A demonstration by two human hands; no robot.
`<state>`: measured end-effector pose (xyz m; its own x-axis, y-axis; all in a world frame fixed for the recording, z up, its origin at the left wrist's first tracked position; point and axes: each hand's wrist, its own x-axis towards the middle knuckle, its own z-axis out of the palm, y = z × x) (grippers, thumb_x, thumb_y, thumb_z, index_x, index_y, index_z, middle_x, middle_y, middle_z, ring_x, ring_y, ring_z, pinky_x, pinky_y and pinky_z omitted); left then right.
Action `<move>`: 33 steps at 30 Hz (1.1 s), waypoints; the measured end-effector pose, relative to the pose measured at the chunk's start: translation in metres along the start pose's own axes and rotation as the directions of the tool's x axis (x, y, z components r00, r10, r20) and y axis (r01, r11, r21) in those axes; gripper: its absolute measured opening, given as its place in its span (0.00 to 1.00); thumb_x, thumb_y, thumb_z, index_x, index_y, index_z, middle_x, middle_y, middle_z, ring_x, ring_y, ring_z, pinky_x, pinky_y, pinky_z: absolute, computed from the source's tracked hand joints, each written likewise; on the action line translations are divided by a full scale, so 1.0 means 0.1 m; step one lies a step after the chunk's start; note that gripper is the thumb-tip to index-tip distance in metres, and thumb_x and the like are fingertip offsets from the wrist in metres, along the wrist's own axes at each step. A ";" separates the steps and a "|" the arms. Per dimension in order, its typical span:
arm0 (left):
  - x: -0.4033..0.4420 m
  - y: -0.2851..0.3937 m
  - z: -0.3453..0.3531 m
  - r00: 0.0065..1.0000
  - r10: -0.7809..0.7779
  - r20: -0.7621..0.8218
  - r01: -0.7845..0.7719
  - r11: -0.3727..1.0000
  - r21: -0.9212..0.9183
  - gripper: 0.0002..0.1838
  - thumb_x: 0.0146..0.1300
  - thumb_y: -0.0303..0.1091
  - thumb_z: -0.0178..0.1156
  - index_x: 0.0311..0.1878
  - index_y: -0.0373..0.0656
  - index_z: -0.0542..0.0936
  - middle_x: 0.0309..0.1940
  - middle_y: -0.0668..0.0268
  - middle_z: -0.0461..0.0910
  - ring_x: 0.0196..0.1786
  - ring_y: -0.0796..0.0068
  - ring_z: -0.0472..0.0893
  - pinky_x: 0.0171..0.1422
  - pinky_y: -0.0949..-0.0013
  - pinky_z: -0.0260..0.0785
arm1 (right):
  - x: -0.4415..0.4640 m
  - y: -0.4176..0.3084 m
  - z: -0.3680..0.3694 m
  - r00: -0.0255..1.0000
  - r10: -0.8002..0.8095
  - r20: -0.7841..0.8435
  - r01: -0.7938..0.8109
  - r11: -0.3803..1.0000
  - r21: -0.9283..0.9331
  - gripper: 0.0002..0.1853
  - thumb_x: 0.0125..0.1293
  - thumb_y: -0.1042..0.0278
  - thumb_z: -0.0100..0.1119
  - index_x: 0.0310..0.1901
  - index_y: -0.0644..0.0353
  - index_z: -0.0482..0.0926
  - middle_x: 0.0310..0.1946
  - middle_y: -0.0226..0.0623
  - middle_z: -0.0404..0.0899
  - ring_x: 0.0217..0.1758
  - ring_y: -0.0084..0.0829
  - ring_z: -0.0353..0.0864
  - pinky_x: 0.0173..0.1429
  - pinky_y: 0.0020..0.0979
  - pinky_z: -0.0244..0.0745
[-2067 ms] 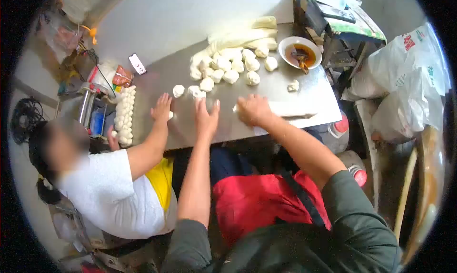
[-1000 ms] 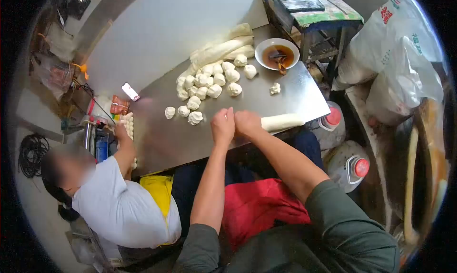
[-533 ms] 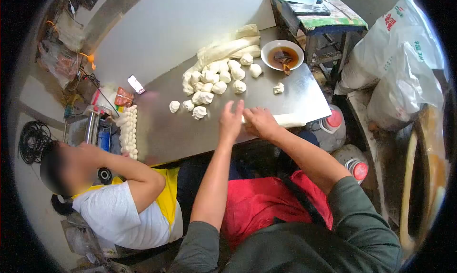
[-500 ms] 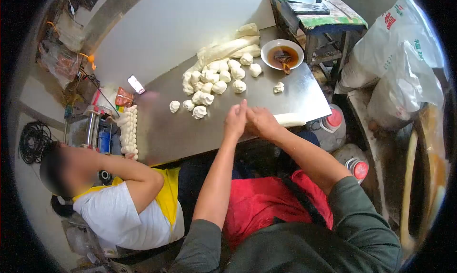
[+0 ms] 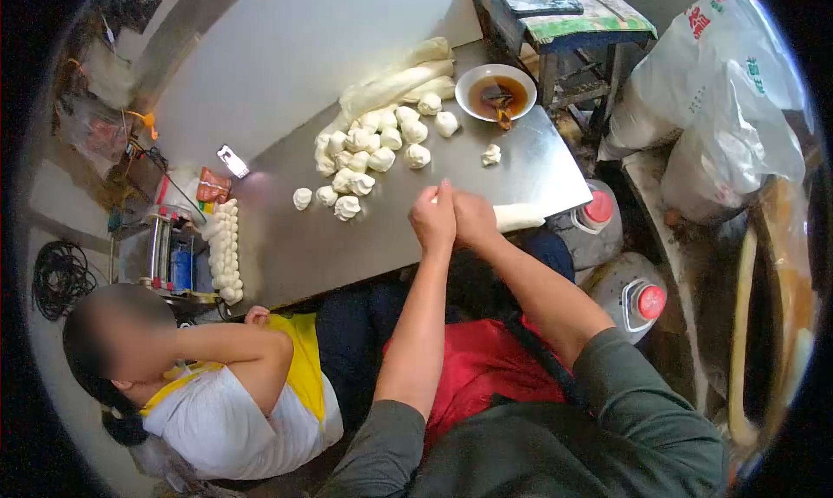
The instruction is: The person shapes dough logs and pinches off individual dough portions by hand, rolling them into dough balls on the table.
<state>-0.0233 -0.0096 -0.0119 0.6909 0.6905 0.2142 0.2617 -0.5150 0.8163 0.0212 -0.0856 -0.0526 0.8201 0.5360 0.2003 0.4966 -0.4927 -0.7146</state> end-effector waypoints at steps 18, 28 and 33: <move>0.12 0.18 -0.84 0.969 0.113 0.221 -0.102 0.993 -0.062 0.21 0.66 0.46 0.67 0.51 0.36 0.82 0.43 0.50 0.84 0.46 0.50 0.83 0.52 0.57 0.74 | 0.37 -0.23 -0.05 0.929 0.137 0.344 -0.095 0.986 -0.136 0.17 0.64 0.51 0.63 0.45 0.55 0.86 0.43 0.46 0.87 0.50 0.48 0.88 0.49 0.54 0.80; 0.17 -0.35 -0.21 0.867 -0.228 0.444 0.348 0.913 -0.212 0.32 0.74 0.61 0.55 0.42 0.33 0.84 0.38 0.55 0.86 0.45 0.64 0.81 0.55 0.61 0.72 | -0.10 0.11 -0.13 0.862 -0.507 0.013 0.501 0.847 -0.178 0.11 0.67 0.64 0.59 0.45 0.60 0.74 0.38 0.48 0.81 0.43 0.51 0.83 0.47 0.47 0.80; 0.04 -0.03 -0.23 0.808 -0.052 0.586 0.162 0.977 -0.137 0.21 0.74 0.48 0.60 0.48 0.35 0.83 0.38 0.63 0.84 0.44 0.72 0.80 0.53 0.64 0.73 | -0.09 0.04 -0.38 0.998 -0.065 0.001 0.064 0.966 -0.249 0.12 0.66 0.61 0.62 0.45 0.59 0.77 0.34 0.49 0.82 0.43 0.52 0.85 0.46 0.49 0.81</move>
<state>-0.0370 0.0062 -0.0015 0.9400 0.2873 -0.1838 0.2755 -0.3219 0.9058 0.0263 -0.1186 -0.0322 0.7855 0.5680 0.2455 0.6028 -0.6128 -0.5109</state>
